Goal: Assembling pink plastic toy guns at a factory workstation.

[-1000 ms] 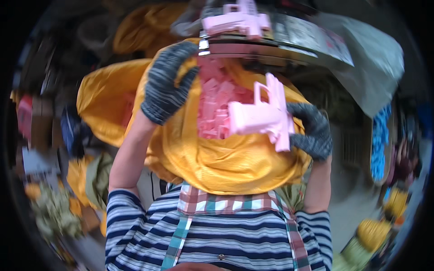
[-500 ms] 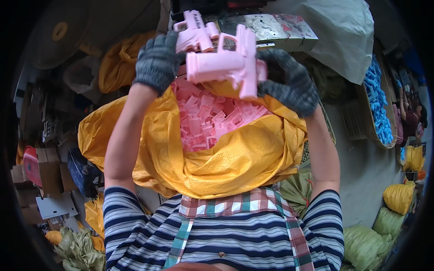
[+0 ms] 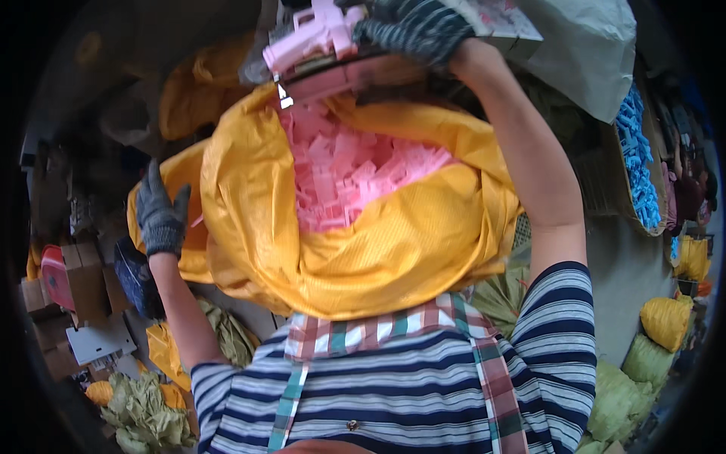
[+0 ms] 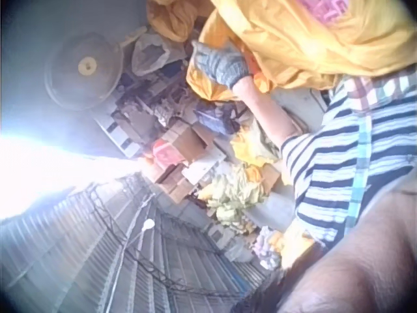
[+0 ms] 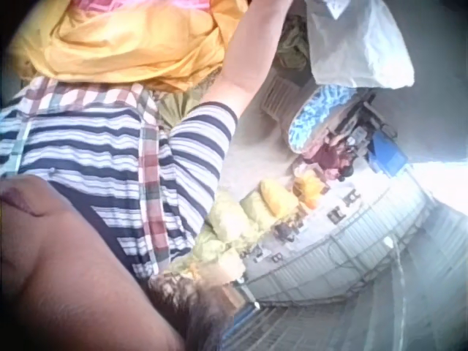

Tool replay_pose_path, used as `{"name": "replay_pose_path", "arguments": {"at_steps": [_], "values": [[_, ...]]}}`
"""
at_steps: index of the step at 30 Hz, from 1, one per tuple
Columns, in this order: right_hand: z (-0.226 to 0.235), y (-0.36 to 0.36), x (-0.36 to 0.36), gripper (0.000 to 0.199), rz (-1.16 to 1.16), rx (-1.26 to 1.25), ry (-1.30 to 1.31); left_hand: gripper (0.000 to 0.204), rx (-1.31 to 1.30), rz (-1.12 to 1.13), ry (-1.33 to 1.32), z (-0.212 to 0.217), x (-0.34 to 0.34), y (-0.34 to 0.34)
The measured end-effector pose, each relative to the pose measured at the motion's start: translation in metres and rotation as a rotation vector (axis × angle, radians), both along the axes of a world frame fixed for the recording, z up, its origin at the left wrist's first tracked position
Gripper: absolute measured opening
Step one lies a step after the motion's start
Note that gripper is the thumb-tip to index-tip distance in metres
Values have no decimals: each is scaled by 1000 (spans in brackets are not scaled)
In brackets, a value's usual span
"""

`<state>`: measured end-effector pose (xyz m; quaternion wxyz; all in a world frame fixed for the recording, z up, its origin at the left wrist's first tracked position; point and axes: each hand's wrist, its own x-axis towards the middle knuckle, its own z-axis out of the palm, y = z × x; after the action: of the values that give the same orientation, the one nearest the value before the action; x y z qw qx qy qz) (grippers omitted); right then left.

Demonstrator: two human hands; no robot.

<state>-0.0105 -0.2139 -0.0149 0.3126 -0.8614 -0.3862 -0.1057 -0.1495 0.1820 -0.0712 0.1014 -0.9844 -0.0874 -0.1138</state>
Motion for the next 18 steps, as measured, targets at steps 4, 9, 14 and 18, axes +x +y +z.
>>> {"name": "replay_pose_path", "arguments": {"at_steps": [4,9,14,18], "values": [[-30,-7,-40,27,113,-160,335,53,-595,-584,-278,0,13,-69],[-113,34,-39,42,435,-206,661,46,-834,-908,467,-5,-27,-139],[-211,20,0,73,151,-436,521,30,-488,-1086,796,-56,-42,-188],[-206,80,-4,64,213,-656,597,35,-465,-965,689,-53,-47,-175]]}}
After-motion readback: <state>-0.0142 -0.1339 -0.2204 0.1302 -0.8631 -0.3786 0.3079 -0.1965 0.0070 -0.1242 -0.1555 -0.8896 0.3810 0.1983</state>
